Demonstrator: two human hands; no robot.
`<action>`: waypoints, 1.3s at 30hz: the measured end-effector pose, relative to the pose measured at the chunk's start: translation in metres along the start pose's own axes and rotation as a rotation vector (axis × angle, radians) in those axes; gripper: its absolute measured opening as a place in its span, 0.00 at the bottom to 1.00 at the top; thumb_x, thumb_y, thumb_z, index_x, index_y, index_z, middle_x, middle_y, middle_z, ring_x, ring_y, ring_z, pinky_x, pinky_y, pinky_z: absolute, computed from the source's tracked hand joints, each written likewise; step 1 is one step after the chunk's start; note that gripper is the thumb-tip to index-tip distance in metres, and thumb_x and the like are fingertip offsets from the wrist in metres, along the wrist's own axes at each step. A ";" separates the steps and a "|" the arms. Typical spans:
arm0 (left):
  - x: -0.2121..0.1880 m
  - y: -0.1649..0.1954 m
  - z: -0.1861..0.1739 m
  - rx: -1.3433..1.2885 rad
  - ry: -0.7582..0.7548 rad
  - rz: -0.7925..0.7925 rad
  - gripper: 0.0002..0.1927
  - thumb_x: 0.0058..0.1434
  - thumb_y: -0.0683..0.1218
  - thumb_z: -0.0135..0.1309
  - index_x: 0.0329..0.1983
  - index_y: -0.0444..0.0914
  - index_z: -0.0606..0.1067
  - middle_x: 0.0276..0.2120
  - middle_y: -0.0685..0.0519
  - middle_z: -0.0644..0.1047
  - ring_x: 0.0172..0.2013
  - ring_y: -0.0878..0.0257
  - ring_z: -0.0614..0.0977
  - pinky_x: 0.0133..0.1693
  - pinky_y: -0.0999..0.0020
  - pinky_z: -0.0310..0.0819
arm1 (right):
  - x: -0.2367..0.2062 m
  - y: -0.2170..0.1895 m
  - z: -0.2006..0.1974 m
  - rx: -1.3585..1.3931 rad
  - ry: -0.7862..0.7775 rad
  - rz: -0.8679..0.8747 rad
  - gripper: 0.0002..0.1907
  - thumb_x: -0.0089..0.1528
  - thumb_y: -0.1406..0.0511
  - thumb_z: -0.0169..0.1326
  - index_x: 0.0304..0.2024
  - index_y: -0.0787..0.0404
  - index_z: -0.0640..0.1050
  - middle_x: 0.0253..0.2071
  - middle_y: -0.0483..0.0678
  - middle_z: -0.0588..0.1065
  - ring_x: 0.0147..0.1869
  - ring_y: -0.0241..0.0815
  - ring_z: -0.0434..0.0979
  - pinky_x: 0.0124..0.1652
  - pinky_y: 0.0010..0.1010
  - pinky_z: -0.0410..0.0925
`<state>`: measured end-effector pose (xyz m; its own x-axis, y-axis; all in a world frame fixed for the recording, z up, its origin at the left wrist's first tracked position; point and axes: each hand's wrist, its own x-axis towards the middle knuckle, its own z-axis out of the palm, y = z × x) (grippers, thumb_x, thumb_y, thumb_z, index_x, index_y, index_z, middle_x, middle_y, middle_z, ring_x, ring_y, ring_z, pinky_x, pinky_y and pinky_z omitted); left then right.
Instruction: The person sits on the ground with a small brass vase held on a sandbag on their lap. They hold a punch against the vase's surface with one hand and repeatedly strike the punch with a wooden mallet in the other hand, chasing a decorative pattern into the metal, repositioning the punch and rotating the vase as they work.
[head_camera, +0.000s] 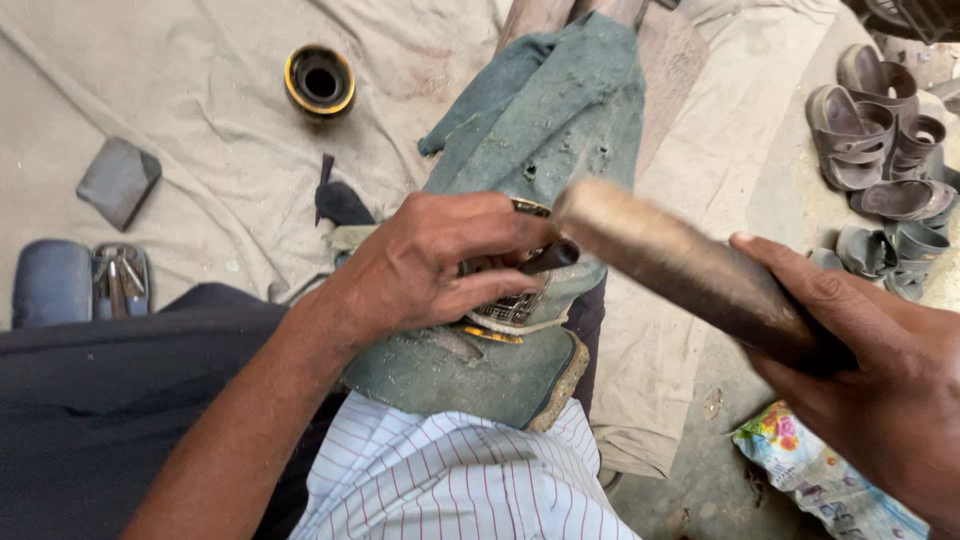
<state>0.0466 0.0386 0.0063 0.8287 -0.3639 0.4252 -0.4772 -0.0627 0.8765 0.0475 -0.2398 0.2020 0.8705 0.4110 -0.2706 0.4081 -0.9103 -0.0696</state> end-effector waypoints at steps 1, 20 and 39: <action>0.000 0.001 0.000 -0.048 0.017 -0.018 0.18 0.62 0.48 0.66 0.54 0.42 0.78 0.37 0.56 0.81 0.34 0.66 0.83 0.35 0.70 0.82 | -0.001 0.002 0.002 0.071 0.039 0.114 0.22 0.53 0.71 0.66 0.49 0.66 0.78 0.36 0.51 0.79 0.34 0.40 0.81 0.33 0.30 0.74; -0.002 0.005 0.002 -0.066 0.074 -0.178 0.22 0.61 0.48 0.65 0.57 0.40 0.77 0.34 0.55 0.81 0.33 0.68 0.84 0.33 0.72 0.83 | 0.029 0.004 0.002 0.203 0.086 0.172 0.21 0.58 0.73 0.64 0.54 0.67 0.76 0.40 0.52 0.77 0.38 0.41 0.79 0.38 0.28 0.71; 0.007 0.014 0.008 -0.057 0.126 -0.254 0.23 0.60 0.48 0.66 0.56 0.38 0.77 0.41 0.51 0.83 0.37 0.67 0.85 0.37 0.75 0.86 | 0.042 0.011 -0.003 0.203 0.143 0.007 0.28 0.57 0.72 0.63 0.60 0.68 0.73 0.41 0.54 0.77 0.43 0.41 0.79 0.43 0.31 0.73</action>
<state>0.0434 0.0278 0.0194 0.9509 -0.2251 0.2124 -0.2359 -0.0831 0.9682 0.0893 -0.2326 0.1927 0.9090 0.3947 -0.1339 0.3513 -0.8985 -0.2634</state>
